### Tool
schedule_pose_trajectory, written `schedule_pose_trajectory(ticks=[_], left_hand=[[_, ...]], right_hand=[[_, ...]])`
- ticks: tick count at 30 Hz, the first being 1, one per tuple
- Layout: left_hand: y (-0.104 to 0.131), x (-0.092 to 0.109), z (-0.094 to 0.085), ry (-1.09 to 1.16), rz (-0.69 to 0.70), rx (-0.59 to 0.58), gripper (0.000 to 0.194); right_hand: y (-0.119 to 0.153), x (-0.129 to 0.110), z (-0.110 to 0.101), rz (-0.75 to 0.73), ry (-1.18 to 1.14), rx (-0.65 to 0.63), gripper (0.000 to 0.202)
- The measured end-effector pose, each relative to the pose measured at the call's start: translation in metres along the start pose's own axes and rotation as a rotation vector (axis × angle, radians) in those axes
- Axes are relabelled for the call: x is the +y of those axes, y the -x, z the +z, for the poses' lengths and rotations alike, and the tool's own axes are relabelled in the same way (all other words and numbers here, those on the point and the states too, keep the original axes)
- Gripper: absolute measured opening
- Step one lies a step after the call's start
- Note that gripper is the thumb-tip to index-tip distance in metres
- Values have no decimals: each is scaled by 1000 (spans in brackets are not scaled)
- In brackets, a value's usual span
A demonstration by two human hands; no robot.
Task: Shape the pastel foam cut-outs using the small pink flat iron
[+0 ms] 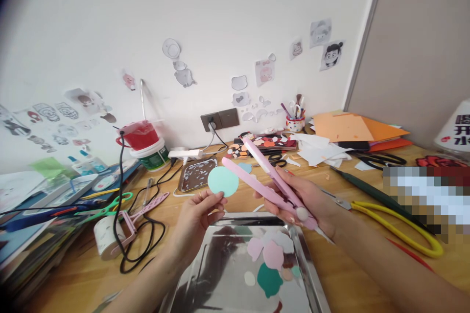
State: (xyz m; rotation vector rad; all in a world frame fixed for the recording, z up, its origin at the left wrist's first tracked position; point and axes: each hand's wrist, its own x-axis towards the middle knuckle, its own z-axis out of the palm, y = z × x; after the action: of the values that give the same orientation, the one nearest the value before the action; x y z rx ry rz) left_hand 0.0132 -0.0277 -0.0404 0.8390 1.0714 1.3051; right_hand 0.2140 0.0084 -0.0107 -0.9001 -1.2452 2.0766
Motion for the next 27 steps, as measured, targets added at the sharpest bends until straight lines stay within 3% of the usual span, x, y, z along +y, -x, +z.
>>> schedule_pose_trajectory(ticks=[10, 17, 27], left_hand=[[1, 2, 0, 18, 45, 57, 17], [-2, 3, -4, 128, 156, 200, 14], [7, -5, 3, 25, 118, 66, 16]], right_hand=[[0, 13, -10, -96, -3, 50, 41], [2, 8, -6, -190, 131, 14, 36], [-5, 10, 5, -214, 429, 118, 32]])
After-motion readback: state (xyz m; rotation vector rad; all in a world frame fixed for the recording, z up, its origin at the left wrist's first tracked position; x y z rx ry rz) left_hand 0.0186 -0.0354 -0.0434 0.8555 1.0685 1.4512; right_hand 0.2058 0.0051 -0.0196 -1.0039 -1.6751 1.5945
